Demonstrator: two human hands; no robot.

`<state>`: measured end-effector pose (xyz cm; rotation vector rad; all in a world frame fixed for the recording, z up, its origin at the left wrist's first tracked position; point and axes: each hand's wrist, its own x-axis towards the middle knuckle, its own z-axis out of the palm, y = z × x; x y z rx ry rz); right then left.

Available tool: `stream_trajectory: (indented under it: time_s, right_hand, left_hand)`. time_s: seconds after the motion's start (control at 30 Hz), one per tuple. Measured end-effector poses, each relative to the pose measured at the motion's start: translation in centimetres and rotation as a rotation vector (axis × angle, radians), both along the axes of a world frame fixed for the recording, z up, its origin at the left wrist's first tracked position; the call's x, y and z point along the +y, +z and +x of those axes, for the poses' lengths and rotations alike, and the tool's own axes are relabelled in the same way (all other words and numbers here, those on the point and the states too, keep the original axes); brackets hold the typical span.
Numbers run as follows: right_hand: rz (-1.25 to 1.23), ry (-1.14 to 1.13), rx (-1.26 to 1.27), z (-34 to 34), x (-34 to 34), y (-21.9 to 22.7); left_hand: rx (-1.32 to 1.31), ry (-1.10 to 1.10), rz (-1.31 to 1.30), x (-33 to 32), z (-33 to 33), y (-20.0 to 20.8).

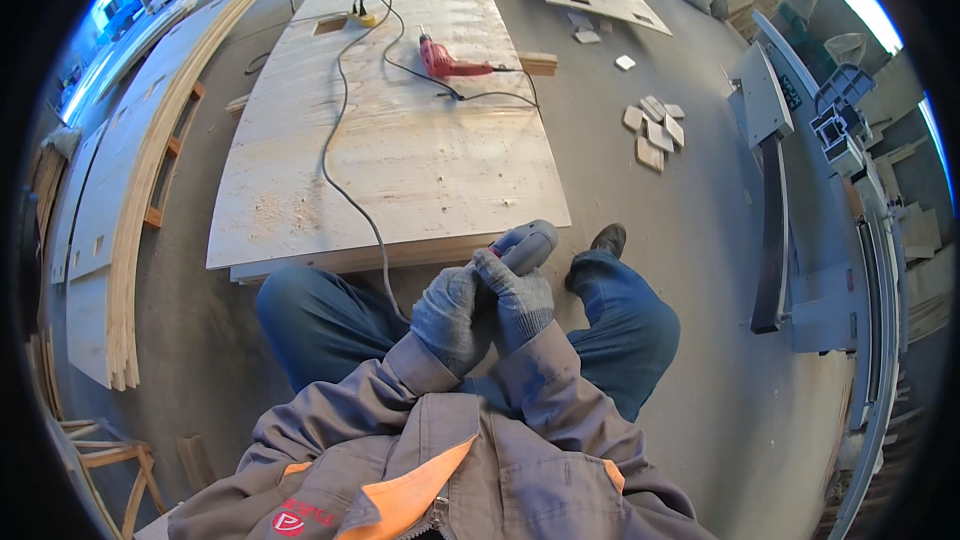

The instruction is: The person uses a jigsaw to cut a rectangular hole in a large sheet of plywood. They guide the tool along a marked line, remove the cut piece, and then brush away sawdust from the surface.

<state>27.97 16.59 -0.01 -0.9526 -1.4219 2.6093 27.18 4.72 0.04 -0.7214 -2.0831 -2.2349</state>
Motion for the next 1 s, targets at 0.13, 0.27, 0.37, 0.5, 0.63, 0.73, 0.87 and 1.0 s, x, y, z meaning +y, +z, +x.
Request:
stream_trajectory:
  time_s: [0.13, 0.27, 0.37, 0.5, 0.63, 0.73, 0.87, 1.0]
  right_hand:
    - [0.001, -0.061, -0.038, -0.2, 1.6, -1.3]
    - [0.151, -0.101, -0.068, -0.1, 2.8, -2.4]
    - [0.17, -0.097, -0.144, 0.0, 3.5, -1.2]
    - [0.287, -0.063, -0.174, 0.8, 6.1, -1.2]
    - [0.254, -0.02, -0.189, 0.3, 6.2, 1.2]
    - [0.196, 0.049, -0.167, -0.2, 6.1, 1.6]
    - [0.303, 0.074, -0.088, -0.9, 7.4, 3.3]
    - [0.314, 0.074, 0.044, -2.6, 9.3, 2.8]
  left_hand:
    - [0.205, -0.008, -0.195, 0.4, -0.6, -2.7]
    - [0.227, -0.084, -0.329, 0.8, -0.7, -4.3]
    - [0.187, -0.157, -0.242, 1.2, -1.2, -4.0]
    - [0.086, -0.34, -0.227, 1.1, -2.8, -3.1]
    - [0.072, -0.32, -0.569, -1.7, -5.8, -4.4]
    - [0.074, -0.377, -0.945, -4.0, -9.1, -9.8]
    - [-0.065, -0.525, -1.398, -3.7, -9.7, -13.1]
    - [-0.252, -0.599, -1.47, -3.9, -10.3, -11.9]
